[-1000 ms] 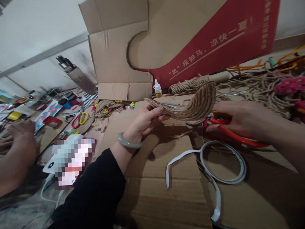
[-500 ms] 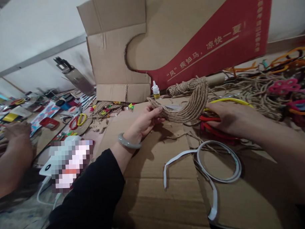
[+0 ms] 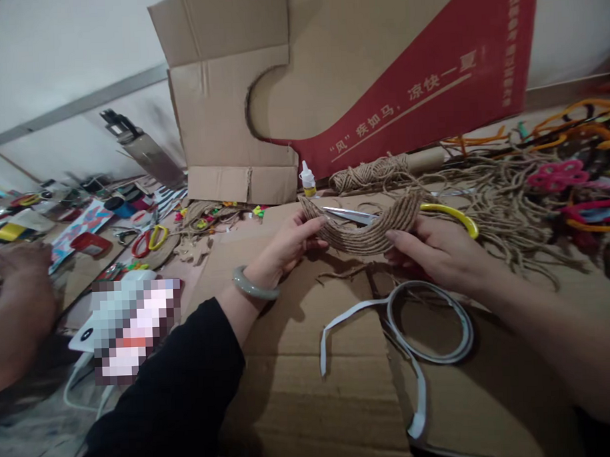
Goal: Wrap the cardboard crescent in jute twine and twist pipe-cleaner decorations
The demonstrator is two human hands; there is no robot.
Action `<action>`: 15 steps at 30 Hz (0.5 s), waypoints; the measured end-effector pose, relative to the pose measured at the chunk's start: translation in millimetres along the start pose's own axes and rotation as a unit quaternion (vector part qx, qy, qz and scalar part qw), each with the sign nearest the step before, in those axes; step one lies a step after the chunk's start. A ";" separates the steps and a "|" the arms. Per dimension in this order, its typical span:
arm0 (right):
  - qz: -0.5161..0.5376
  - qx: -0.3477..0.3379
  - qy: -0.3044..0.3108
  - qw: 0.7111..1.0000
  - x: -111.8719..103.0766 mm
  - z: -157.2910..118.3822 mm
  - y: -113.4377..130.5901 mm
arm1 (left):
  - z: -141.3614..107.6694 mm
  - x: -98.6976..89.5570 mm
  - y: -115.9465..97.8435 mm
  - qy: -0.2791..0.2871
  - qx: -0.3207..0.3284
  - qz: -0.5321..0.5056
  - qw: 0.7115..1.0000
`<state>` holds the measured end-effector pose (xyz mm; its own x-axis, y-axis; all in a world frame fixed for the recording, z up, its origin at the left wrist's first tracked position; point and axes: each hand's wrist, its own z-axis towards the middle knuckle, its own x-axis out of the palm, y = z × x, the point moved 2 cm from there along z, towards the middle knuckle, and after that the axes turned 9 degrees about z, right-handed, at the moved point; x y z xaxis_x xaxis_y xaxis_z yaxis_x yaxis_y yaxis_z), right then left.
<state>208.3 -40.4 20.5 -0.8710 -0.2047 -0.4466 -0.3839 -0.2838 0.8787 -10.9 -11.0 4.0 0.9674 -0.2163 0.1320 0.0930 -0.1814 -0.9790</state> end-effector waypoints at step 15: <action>-0.099 -0.047 0.025 0.994 1.0 0.1 10.7 | -0.2 2.7 -0.5 -0.015 0.012 0.049 0.999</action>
<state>203.3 -43.6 29.5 -0.7645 -0.1815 -0.6186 -0.5133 -0.4092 0.7544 -8.4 -11.7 4.9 0.9786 -0.2035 0.0316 0.0035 -0.1369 -0.9906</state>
